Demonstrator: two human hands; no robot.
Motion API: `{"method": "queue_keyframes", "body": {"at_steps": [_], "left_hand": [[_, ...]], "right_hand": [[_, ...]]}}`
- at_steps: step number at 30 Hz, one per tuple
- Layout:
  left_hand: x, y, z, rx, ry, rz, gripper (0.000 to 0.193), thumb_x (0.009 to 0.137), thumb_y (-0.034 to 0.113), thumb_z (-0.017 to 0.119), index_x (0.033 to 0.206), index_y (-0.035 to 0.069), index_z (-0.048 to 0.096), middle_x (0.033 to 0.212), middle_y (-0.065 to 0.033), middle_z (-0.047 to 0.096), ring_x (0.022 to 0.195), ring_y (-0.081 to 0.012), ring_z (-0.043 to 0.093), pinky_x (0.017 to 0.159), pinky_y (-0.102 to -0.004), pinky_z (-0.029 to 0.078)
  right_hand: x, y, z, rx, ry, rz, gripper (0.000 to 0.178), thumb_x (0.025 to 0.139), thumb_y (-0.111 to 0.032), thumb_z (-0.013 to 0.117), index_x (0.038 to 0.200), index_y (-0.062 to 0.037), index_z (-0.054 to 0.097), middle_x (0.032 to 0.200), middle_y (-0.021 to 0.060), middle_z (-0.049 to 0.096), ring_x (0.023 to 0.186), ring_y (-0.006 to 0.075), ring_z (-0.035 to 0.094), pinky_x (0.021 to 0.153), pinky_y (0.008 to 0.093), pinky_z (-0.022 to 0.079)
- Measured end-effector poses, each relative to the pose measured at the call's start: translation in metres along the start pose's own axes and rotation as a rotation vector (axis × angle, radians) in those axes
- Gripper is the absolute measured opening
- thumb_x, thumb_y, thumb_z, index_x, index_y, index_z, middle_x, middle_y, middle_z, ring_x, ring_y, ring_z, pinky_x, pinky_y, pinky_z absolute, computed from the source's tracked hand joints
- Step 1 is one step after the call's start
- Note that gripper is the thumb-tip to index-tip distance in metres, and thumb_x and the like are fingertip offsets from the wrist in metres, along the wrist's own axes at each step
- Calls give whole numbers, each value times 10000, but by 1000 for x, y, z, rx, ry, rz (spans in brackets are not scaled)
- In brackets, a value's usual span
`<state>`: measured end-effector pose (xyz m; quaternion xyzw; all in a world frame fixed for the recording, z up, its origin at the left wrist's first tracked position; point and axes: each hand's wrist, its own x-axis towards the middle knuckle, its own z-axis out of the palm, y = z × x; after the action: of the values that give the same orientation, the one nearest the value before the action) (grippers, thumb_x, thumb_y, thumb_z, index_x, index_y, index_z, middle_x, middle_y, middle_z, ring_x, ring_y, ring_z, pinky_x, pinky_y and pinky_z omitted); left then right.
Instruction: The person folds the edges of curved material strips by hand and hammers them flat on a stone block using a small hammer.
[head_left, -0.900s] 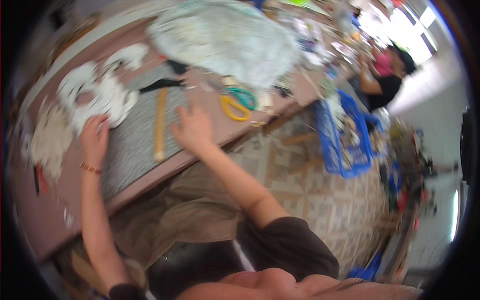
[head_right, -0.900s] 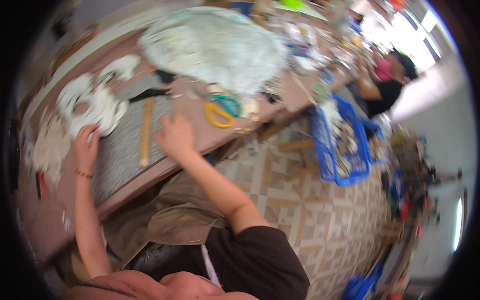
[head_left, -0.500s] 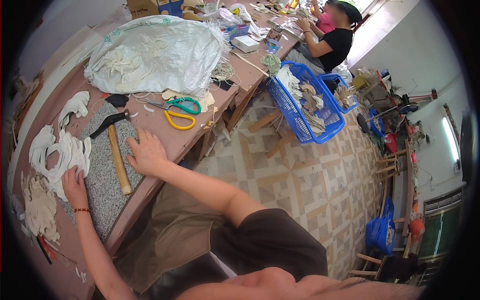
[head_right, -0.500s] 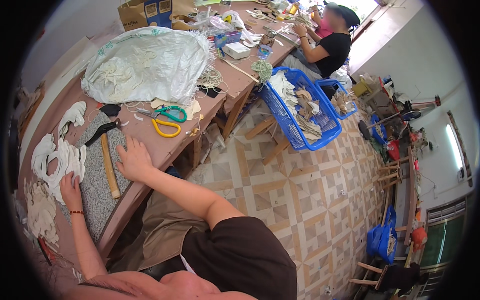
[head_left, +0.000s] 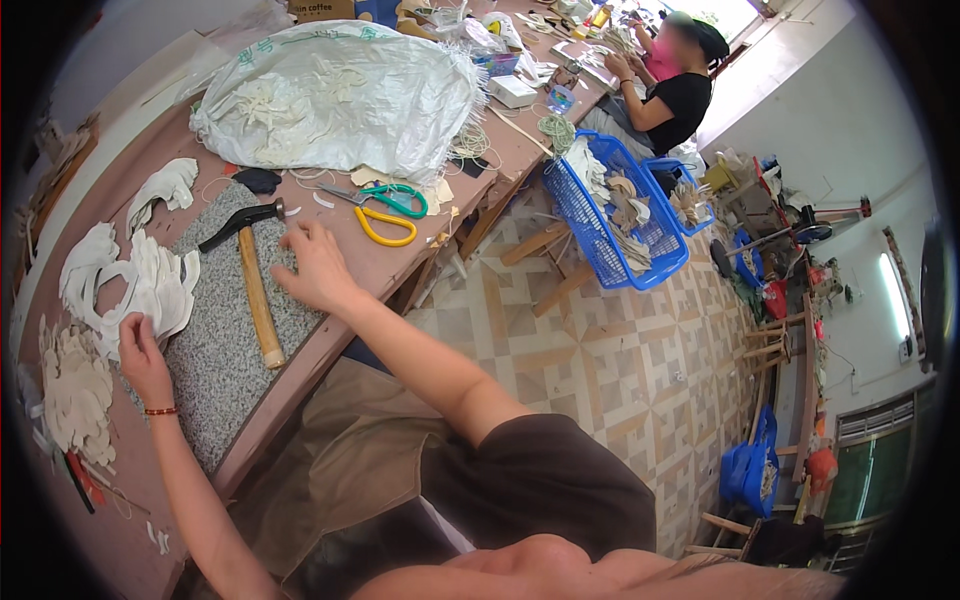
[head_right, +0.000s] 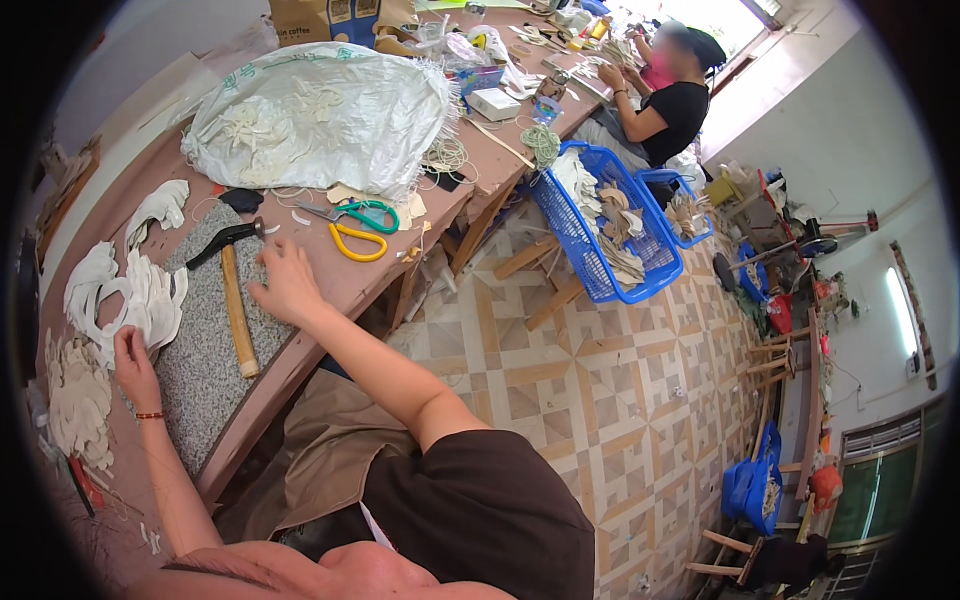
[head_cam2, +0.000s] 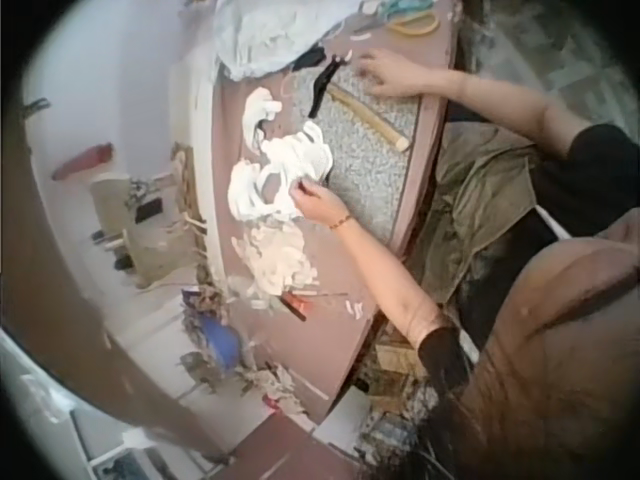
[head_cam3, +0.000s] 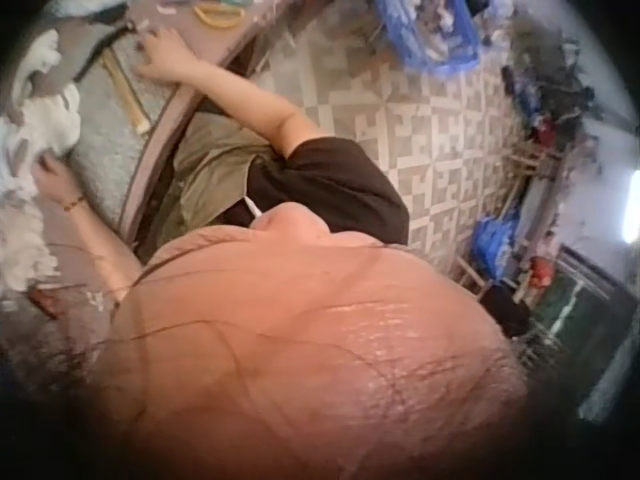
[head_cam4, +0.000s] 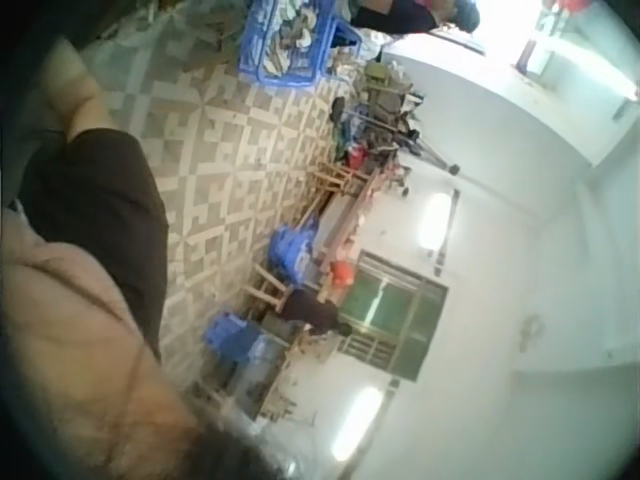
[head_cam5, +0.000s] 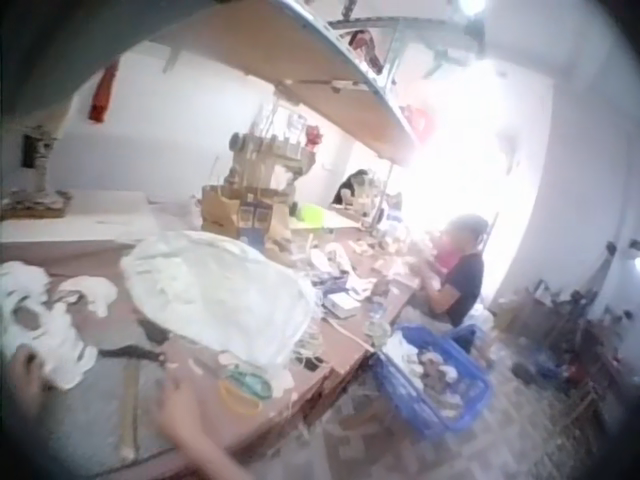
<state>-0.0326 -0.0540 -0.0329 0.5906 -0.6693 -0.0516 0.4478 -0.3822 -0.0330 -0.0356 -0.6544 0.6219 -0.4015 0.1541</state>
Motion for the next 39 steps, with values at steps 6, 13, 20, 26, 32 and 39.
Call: {"method": "queue_keyframes", "body": {"at_steps": [6,13,20,26,32,39], "left_hand": [[4,-11,15,-9,28,159,145,1056,134,570,1098,-4,588,967,-101,646,858,-203,611,811,-304,507],[-4,-11,23,-285,-167,-167,98,1063,123,545,1028,31,542,912,8,518,784,-90,460,717,-236,422],[14,7,-28,-424,-403,-181,37,1040,69,561,1025,38,551,941,42,482,849,-53,420,766,-200,380],[38,7,-15,13,-254,145,85,1040,43,549,1079,-31,565,963,-80,557,915,-193,560,864,-278,455],[33,14,-4,78,-373,-97,148,1075,125,515,1141,-4,543,966,-131,549,882,-219,582,790,-324,503],[16,19,-22,-624,-433,-397,175,1035,42,548,1201,28,603,1126,10,595,1077,-86,556,960,-255,451]], "right_hand": [[30,-43,15,-116,-214,-104,611,770,-420,850,1110,14,585,1133,191,583,1045,387,626,929,496,489],[50,-51,36,-207,-279,30,638,743,-238,838,1182,24,455,1081,234,555,968,415,660,828,467,581],[57,-9,8,476,-388,221,622,759,-81,765,1262,86,440,1035,243,631,866,316,693,725,435,571],[36,-8,-32,951,-499,257,480,955,-194,741,1277,34,468,784,39,583,557,106,588,510,273,489],[50,-22,-61,846,-810,374,219,1031,-264,662,1093,-55,643,827,-24,584,667,54,524,597,247,449],[66,-68,-57,381,-784,-38,465,919,-261,764,1292,-107,534,822,138,715,741,364,709,664,410,527]]}}
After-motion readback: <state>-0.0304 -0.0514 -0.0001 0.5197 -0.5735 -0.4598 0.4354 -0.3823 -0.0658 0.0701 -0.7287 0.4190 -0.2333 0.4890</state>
